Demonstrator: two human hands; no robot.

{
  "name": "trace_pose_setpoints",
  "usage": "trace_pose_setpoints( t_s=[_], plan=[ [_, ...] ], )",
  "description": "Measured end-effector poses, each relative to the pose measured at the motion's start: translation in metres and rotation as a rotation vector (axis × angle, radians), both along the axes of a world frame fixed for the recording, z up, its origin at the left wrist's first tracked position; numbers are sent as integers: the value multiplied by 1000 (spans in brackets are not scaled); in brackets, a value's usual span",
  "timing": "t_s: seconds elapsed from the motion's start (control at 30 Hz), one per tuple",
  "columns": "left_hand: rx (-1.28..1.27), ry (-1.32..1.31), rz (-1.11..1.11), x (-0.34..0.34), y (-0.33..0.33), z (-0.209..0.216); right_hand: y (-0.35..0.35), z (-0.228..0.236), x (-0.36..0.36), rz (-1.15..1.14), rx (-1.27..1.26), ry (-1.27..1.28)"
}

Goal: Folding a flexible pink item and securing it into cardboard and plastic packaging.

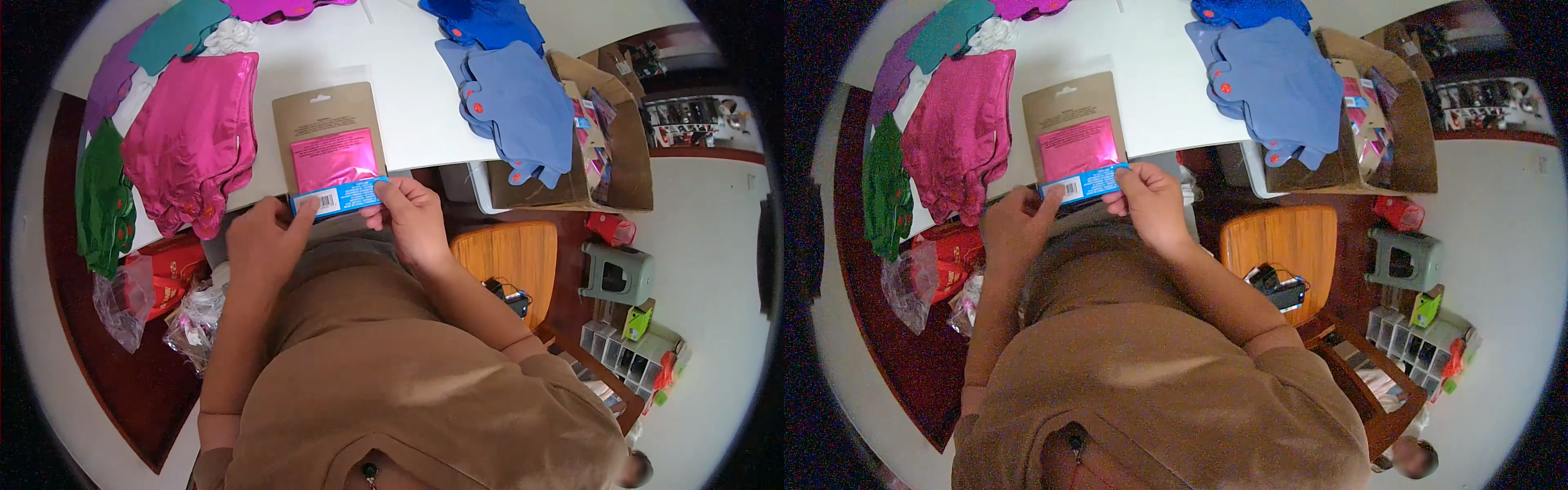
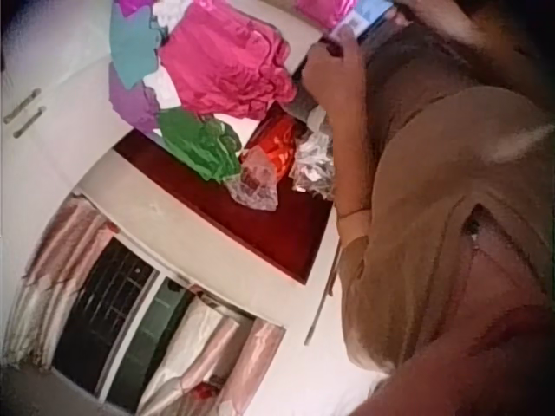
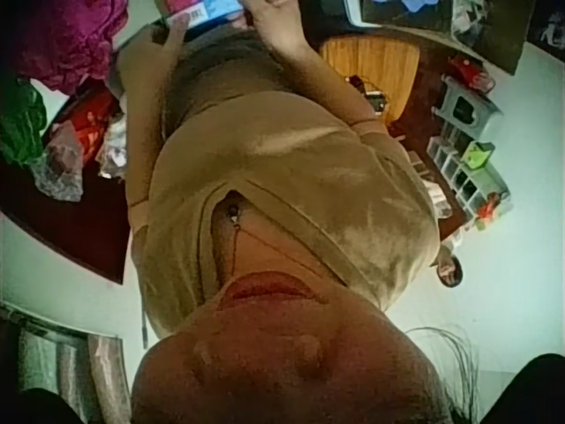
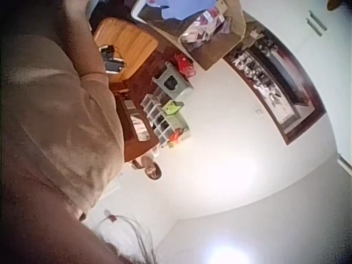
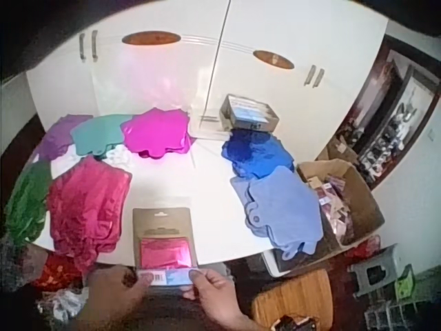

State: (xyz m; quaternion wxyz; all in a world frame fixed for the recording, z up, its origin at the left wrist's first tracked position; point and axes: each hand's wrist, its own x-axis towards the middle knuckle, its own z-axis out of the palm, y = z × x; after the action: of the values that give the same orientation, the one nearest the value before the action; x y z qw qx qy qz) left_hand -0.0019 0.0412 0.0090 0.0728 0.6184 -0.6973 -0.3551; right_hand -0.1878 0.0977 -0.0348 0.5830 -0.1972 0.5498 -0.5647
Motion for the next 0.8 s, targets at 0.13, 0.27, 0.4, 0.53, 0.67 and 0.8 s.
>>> trace_pose_setpoints(
  t_s=[0.13,0.27,0.4,0.53,0.67,0.8],
  plan=[
    [-700,-196,-313,-6,-9,16,-2,2,-1,19,19,-11],
    [-858,31,-681,-25,-34,11,-6,5,-1,45,34,-19],
    [-769,113,-834,-38,-42,3,-4,4,-6,39,14,-31],
    [-656,129,-852,-41,-48,3,-5,6,-10,54,31,-53],
    [-614,-41,-937,-49,-49,11,-4,5,-12,80,6,-56],
    [-737,-59,-966,-49,-47,-3,-3,1,-10,92,-15,-56]
  ],
)
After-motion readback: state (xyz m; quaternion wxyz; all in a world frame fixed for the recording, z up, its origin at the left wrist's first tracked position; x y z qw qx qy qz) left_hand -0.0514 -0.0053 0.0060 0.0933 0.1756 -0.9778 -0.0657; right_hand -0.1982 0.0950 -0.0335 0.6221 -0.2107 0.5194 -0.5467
